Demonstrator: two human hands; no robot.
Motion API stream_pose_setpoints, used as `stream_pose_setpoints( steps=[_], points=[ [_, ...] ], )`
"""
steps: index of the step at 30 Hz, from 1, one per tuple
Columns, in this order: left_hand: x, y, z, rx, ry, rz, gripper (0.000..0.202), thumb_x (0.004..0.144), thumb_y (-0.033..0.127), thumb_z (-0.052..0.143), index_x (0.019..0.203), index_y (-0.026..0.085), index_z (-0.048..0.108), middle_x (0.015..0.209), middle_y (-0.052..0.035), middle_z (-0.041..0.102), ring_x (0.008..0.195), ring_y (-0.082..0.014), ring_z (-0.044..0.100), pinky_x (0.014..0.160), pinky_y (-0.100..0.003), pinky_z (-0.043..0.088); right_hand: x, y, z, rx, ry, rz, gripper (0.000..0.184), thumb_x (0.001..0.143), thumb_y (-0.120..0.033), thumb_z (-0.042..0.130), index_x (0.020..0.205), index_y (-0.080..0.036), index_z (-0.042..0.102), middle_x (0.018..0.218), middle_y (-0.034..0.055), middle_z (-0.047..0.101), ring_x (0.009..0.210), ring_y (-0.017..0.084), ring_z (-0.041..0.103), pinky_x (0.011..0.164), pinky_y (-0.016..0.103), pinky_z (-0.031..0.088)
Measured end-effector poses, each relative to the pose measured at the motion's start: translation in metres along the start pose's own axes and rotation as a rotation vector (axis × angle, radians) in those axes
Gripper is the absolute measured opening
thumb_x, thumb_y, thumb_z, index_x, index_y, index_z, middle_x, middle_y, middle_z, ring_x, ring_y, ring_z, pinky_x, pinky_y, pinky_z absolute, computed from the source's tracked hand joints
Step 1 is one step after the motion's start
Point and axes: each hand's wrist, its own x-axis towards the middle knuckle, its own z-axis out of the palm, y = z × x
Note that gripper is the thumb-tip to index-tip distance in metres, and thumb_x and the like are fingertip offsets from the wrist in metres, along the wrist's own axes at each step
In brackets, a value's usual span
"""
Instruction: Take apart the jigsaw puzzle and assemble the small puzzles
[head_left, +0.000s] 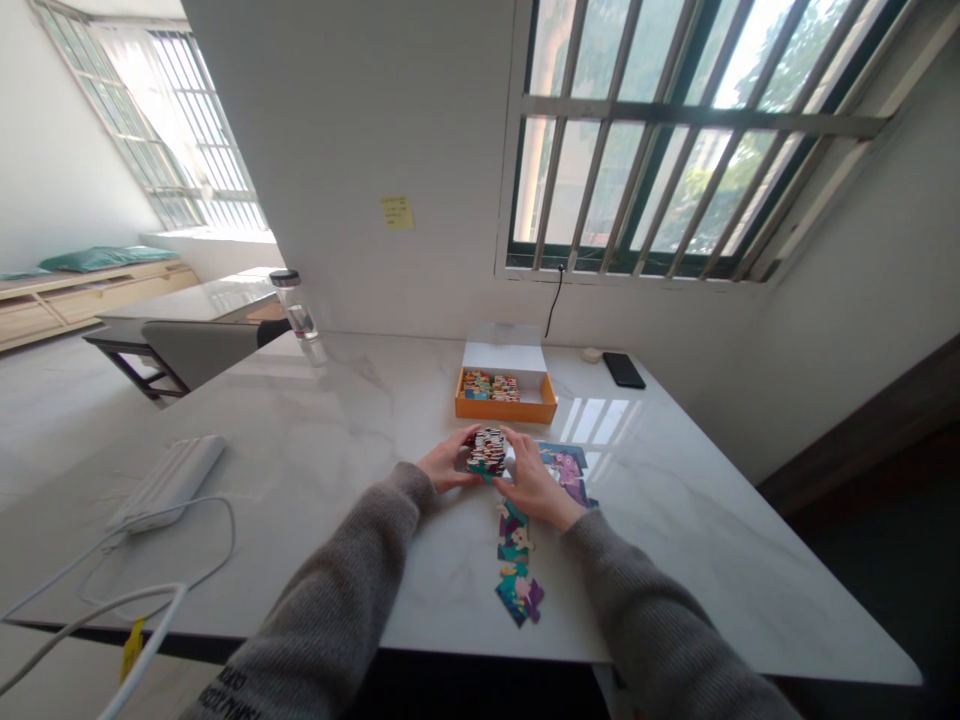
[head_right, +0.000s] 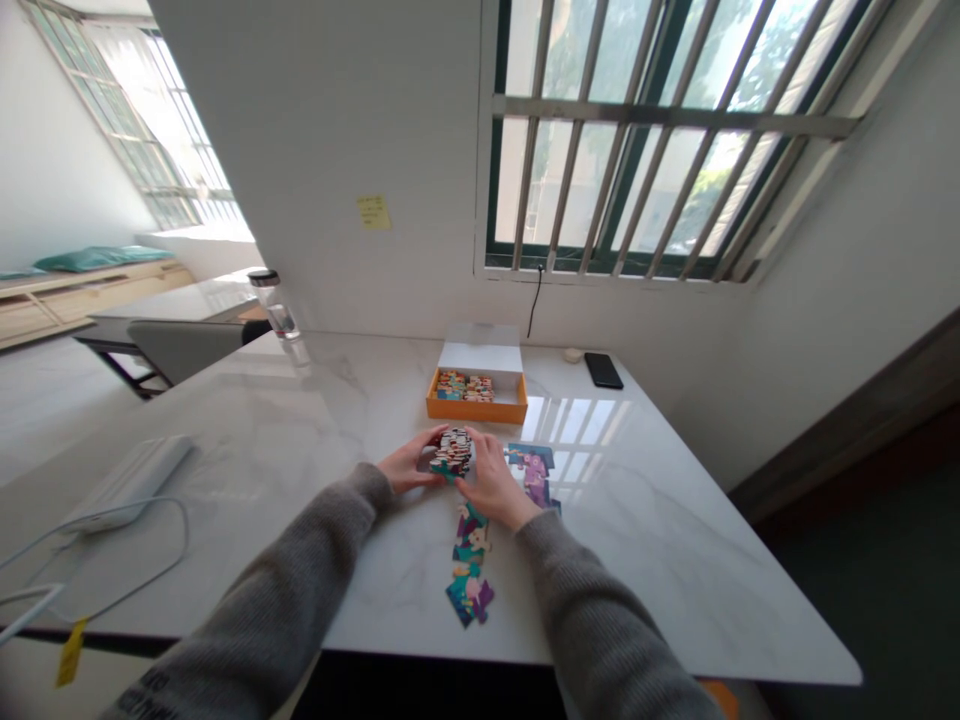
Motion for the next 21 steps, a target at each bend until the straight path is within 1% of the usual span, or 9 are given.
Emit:
stream_pose_setpoints(
  steps=[3, 7, 10, 12, 14, 16, 18, 20, 21],
  points=[
    [0.002, 0.001, 0.005, 0.168, 0.004, 0.020, 0.093, 0.070, 0.033, 0.078, 0.147, 0.015, 0.030, 0.136, -0.0181, 0.050, 0.125, -0.0332, 0.051, 0.109, -0.049, 0.039, 0.002, 0.005, 0.005, -0.059, -0.089, -0.027, 0.091, 0.074, -0.016, 0.056, 0.153, -0.015, 0.012, 0.149, 0.0200, 0.032, 0.139, 0.031, 0.030, 0.113, 0.051, 0.030],
    [0.005, 0.002, 0.015, 0.357, 0.071, -0.011, 0.100, 0.068, 0.035, 0.075, 0.151, 0.016, 0.022, 0.141, -0.0190, 0.045, 0.130, -0.0375, 0.046, 0.111, -0.053, 0.036, 0.003, 0.006, 0.019, -0.132, -0.159, 0.006, 0.092, 0.075, -0.015, 0.048, 0.154, -0.009, 0.001, 0.150, 0.0226, 0.033, 0.137, 0.032, 0.033, 0.113, 0.052, 0.030],
    [0.007, 0.002, 0.020, 0.404, 0.100, -0.020, 0.101, 0.067, 0.031, 0.073, 0.152, 0.021, 0.018, 0.143, -0.0170, 0.044, 0.132, -0.0373, 0.043, 0.112, -0.055, 0.033, 0.004, 0.002, 0.020, -0.171, -0.154, 0.016, 0.088, 0.078, -0.014, 0.043, 0.155, -0.012, 0.000, 0.148, 0.0206, 0.038, 0.133, 0.031, 0.038, 0.112, 0.054, 0.030],
    [0.009, 0.002, 0.020, 0.400, 0.090, -0.025, 0.101, 0.066, 0.029, 0.072, 0.151, 0.021, 0.019, 0.143, -0.0167, 0.044, 0.132, -0.0376, 0.043, 0.112, -0.055, 0.032, 0.006, 0.003, 0.011, -0.171, -0.139, 0.011, 0.085, 0.079, -0.013, 0.042, 0.155, -0.014, 0.004, 0.146, 0.0181, 0.041, 0.132, 0.030, 0.039, 0.112, 0.053, 0.030],
    [0.009, 0.002, 0.017, 0.367, 0.070, -0.032, 0.100, 0.064, 0.026, 0.071, 0.151, 0.018, 0.020, 0.143, -0.0174, 0.044, 0.132, -0.0381, 0.043, 0.112, -0.055, 0.032, 0.008, 0.011, -0.007, -0.171, -0.101, 0.022, 0.076, 0.083, -0.013, 0.040, 0.154, -0.016, 0.014, 0.141, 0.0154, 0.047, 0.130, 0.028, 0.040, 0.112, 0.050, 0.031],
    [0.010, 0.003, 0.014, 0.327, 0.056, -0.038, 0.098, 0.064, 0.024, 0.069, 0.150, 0.015, 0.022, 0.142, -0.0176, 0.045, 0.131, -0.0374, 0.044, 0.112, -0.054, 0.033, 0.008, 0.025, -0.030, -0.200, -0.047, 0.087, 0.063, 0.087, -0.015, 0.039, 0.149, -0.018, 0.031, 0.134, 0.0126, 0.053, 0.125, 0.027, 0.044, 0.109, 0.047, 0.033],
    [0.009, 0.004, 0.012, 0.299, 0.055, -0.037, 0.094, 0.065, 0.023, 0.067, 0.149, 0.015, 0.024, 0.140, -0.0170, 0.046, 0.129, -0.0360, 0.047, 0.112, -0.053, 0.034, 0.005, 0.045, -0.051, -0.280, -0.023, 0.207, 0.052, 0.089, -0.017, 0.042, 0.140, -0.018, 0.046, 0.124, 0.0127, 0.057, 0.118, 0.027, 0.047, 0.105, 0.046, 0.036],
    [0.008, 0.004, 0.012, 0.273, 0.062, -0.035, 0.092, 0.066, 0.022, 0.066, 0.148, 0.016, 0.026, 0.138, -0.0160, 0.048, 0.126, -0.0348, 0.049, 0.111, -0.053, 0.036, 0.000, 0.063, -0.068, -0.358, -0.071, 0.312, 0.044, 0.092, -0.027, 0.046, 0.134, -0.017, 0.053, 0.118, 0.0139, 0.058, 0.114, 0.029, 0.050, 0.100, 0.046, 0.039],
    [0.007, 0.004, 0.012, 0.255, 0.068, -0.037, 0.091, 0.066, 0.022, 0.066, 0.148, 0.017, 0.027, 0.138, -0.0155, 0.049, 0.126, -0.0343, 0.050, 0.111, -0.052, 0.036, -0.003, 0.070, -0.073, -0.371, -0.114, 0.326, 0.044, 0.090, -0.033, 0.053, 0.131, -0.017, 0.056, 0.116, 0.0135, 0.057, 0.112, 0.030, 0.051, 0.099, 0.045, 0.040]
  ],
)
